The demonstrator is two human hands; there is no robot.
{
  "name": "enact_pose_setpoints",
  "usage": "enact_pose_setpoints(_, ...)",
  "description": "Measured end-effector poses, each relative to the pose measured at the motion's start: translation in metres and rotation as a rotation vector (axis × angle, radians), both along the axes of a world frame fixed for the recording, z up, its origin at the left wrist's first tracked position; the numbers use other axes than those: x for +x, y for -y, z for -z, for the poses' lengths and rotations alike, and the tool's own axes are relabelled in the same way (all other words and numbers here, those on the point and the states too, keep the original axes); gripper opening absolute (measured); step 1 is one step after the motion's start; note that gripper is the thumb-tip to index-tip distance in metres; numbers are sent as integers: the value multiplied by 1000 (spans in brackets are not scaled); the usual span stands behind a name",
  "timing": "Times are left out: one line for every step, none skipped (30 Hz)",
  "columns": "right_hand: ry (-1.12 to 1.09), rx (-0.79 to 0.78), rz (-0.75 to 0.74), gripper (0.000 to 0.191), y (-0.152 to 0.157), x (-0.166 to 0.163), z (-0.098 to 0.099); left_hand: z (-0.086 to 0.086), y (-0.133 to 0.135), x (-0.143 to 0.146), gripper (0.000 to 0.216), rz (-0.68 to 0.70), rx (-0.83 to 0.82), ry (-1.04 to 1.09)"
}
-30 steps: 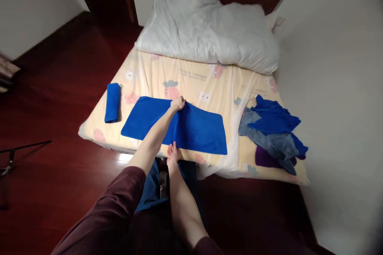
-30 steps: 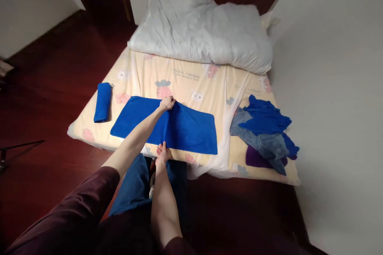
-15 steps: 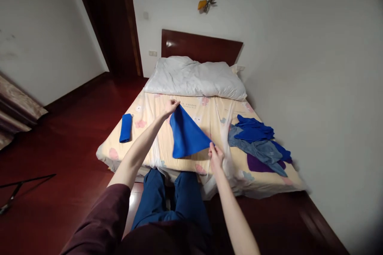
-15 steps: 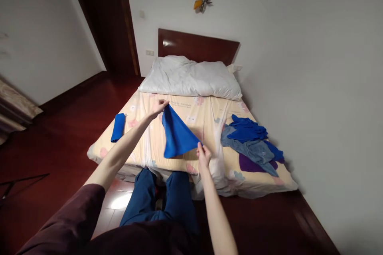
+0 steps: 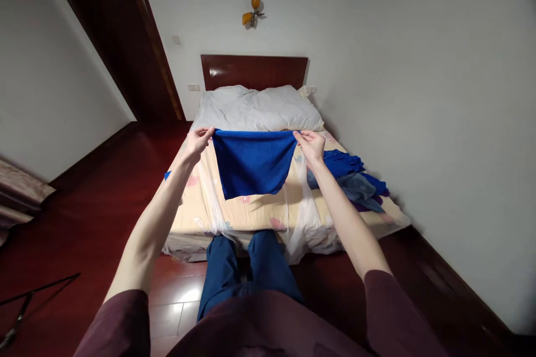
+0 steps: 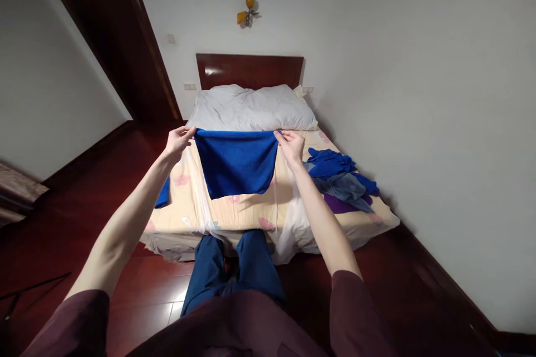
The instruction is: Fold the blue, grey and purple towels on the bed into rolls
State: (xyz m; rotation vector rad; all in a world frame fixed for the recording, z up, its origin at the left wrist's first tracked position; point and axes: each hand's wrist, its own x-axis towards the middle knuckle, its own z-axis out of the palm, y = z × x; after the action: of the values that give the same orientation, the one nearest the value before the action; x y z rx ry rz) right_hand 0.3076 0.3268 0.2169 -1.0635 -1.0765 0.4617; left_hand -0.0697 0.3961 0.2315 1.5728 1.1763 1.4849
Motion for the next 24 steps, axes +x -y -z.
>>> enact_pose_setpoints(-8, 7, 3, 62, -1, -2, -1, 1, 3, -3, 49, -9, -4, 6)
enact_pose_setpoints(-16, 14, 7, 63, -2, -4, -1, 2, 5, -6, 50, -20, -6, 11)
enact_pose_setpoints(-23, 19, 7, 64, -2, -7, -1, 3, 8, -8, 50, -31, -7, 14)
enact_pose_setpoints(-29, 20, 1, 65, -2, -9, 0, 4, 11, -10, 50, -42, -10, 19)
enact_pose_setpoints(-34, 18, -10, 65, -1, -11, 0, 5, 14, -12, 50, -52, -14, 25)
enact_pose_setpoints(-41, 14, -23, 65, -1, -13, 0, 5, 16, -14, 49, -60, -20, 34)
enact_pose_setpoints(-47, 7, -36, 65, 0, -15, 0, 5, 19, -16, 48, -66, -29, 43)
enact_pose_setpoints(-55, 0, -47, 65, 1, -17, 0, 5, 21, -18, 47, -69, -37, 54)
enact_pose_setpoints(-64, -6, -57, 65, 3, -18, 0, 5, 24, -20, 47, -72, -41, 64)
enact_pose_setpoints(-70, -10, -65, 64, 5, -19, 0, 5, 27, -22, 47, -72, -42, 69)
enact_pose_setpoints(-70, -16, -75, 64, 7, -19, 1, 5, 30, -24, 49, -66, -43, 68)
enact_pose_setpoints(-63, -25, -87, 63, 10, -19, 1, 5, 33, -26, 53, -55, -43, 62)
enact_pose_setpoints(-52, -40, -98, 62, 14, -18, 2, 5, 37, -28, 56, -43, -42, 51)
enact_pose_setpoints(-35, -61, -109, 61, 18, -16, 4, 6, 41, -30, 59, -32, -42, 37)
enact_pose_setpoints(-17, -87, -119, 60, 23, -14, 5, 7, 46, -31, 60, -24, -40, 21)
enact_pose_setpoints(-1, -115, -128, 59, 29, -12, 7, 7, 52, -32, 59, -20, -36, 6)
enact_pose_setpoints(12, -143, -136, 58, 35, -10, 8, 8, 58, -32, 58, -21, -30, -8)
enact_pose_setpoints(19, -166, -143, 58, 42, -7, 10, 8, 66, -32, 57, -25, -24, -21)
enact_pose_setpoints(20, -184, -148, 58, 49, -5, 11, 8, 74, -32, 55, -28, -20, -31)
enact_pose_setpoints(16, -198, -153, 58, 56, -2, 13, 9, 82, -32, 54, -27, -20, -39)
enact_pose_setpoints(9, -212, -158, 57, 64, 1, 14, 9, 91, -31, 53, -20, -24, -44)
enact_pose_setpoints(4, -228, -166, 57, 72, 3, 15, 9, 99, -31, 52, -7, -35, -45)
enact_pose_setpoints(0, -245, -177, 57, 79, 6, 16, 9, 107, -31, 51, 15, -52, -41)
enact_pose_setpoints(-4, -266, -193, 58, 86, 9, 17, 10, 115, -31, 50, 41, -77, -32)
